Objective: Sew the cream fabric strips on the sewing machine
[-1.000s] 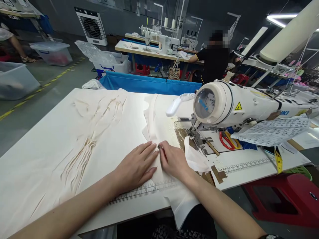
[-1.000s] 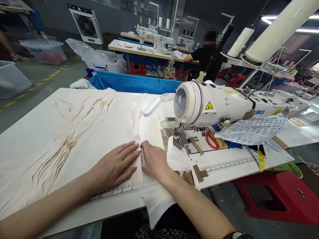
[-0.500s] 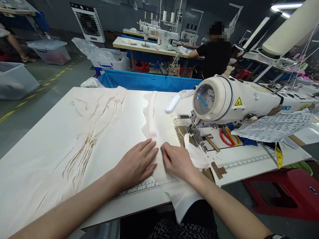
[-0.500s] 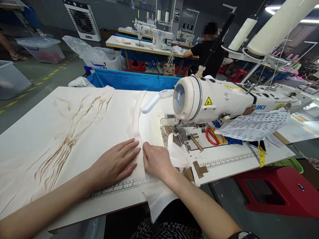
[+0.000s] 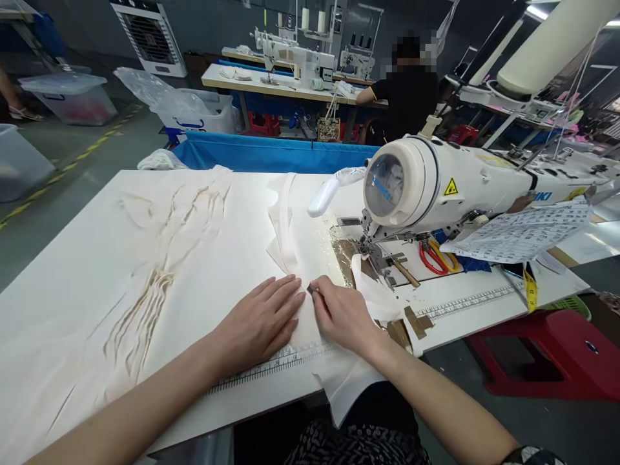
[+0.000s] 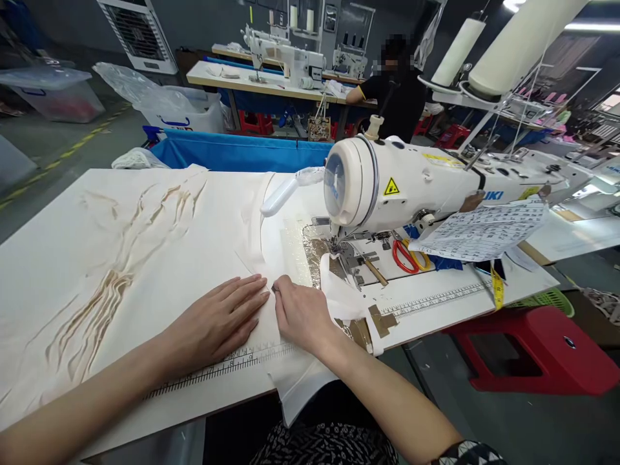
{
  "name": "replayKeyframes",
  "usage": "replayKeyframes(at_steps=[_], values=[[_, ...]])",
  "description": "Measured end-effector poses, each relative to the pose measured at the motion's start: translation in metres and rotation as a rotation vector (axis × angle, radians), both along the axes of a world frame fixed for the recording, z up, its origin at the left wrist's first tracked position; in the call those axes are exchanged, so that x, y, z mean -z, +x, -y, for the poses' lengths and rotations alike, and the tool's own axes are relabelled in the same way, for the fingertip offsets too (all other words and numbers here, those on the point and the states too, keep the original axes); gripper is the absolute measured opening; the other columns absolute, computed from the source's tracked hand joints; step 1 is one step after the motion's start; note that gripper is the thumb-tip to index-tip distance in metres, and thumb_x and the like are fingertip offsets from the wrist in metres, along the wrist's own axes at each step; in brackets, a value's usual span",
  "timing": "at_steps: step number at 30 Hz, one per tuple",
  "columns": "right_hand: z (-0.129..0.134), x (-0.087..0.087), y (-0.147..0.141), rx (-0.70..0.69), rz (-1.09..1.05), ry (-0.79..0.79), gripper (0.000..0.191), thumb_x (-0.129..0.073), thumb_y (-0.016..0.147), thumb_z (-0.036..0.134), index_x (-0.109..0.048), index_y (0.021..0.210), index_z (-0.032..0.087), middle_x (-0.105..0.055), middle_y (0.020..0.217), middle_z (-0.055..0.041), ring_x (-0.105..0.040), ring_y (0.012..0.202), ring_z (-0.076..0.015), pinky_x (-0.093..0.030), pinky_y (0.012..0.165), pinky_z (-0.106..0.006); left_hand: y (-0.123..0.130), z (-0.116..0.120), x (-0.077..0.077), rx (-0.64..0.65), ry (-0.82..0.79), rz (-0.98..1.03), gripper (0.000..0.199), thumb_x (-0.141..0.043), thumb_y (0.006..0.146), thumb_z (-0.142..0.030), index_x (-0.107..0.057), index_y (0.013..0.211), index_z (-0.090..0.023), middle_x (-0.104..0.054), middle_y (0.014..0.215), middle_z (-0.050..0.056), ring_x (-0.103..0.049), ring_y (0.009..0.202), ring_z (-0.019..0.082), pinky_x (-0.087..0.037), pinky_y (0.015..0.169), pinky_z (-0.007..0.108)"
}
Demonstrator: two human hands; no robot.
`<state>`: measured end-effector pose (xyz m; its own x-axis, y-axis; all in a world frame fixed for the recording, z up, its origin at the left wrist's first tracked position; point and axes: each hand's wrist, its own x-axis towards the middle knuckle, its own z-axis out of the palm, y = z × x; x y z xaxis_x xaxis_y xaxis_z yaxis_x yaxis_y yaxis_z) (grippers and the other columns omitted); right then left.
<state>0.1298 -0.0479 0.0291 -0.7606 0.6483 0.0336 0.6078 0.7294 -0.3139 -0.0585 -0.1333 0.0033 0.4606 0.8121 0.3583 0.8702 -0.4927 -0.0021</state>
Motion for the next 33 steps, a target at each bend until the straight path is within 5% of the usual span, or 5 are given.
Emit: replayKeyframes(at_steps=[12, 21, 28, 33], values=[[0.003, -0.001, -0.003, -0.035, 0.079, 0.045, 0.014, -0.041, 0.099, 0.015, -0.053, 0.107, 0.015, -0.071, 0.083, -0.0057, -0.066, 0.071, -0.0207, -0.036, 0.057, -0.029, 0.002, 0.001, -0.003, 0.005, -0.007, -0.002, 0.036, -0.042, 0.099, -0.025, -0.059, 0.127, -0.009, -0.056, 0.138, 0.020, -0.051, 0.131, 0.034, -0.047, 0.106, 0.048], [0.015, -0.011, 0.039, -0.059, 0.147, 0.032, 0.014, -0.041, 0.099, 0.015, -0.055, 0.100, 0.018, -0.069, 0.076, -0.0024, -0.064, 0.066, -0.0196, -0.031, 0.055, -0.029, 0.001, 0.000, -0.004, 0.003, -0.002, -0.012, 0.036, -0.040, 0.099, -0.024, -0.059, 0.126, -0.010, -0.057, 0.137, 0.020, -0.053, 0.129, 0.033, -0.049, 0.103, 0.049], [0.002, -0.008, 0.012, -0.071, 0.119, 0.058, 0.012, -0.044, 0.098, 0.013, -0.055, 0.099, 0.018, -0.071, 0.080, -0.0062, -0.064, 0.067, -0.0209, -0.029, 0.052, -0.031, -0.005, -0.005, 0.000, -0.008, -0.051, 0.000, 0.042, -0.036, 0.102, -0.029, -0.053, 0.138, -0.016, -0.054, 0.144, 0.011, -0.049, 0.135, 0.025, -0.038, 0.115, 0.046], [-0.008, -0.004, 0.007, -0.044, 0.050, 0.036, 0.015, -0.040, 0.102, 0.017, -0.051, 0.111, 0.017, -0.072, 0.081, -0.0036, -0.065, 0.067, -0.0198, -0.034, 0.055, -0.029, -0.006, -0.003, 0.000, 0.005, -0.030, 0.018, 0.042, -0.039, 0.101, -0.028, -0.054, 0.137, -0.013, -0.053, 0.144, 0.015, -0.047, 0.136, 0.029, -0.043, 0.111, 0.046]])
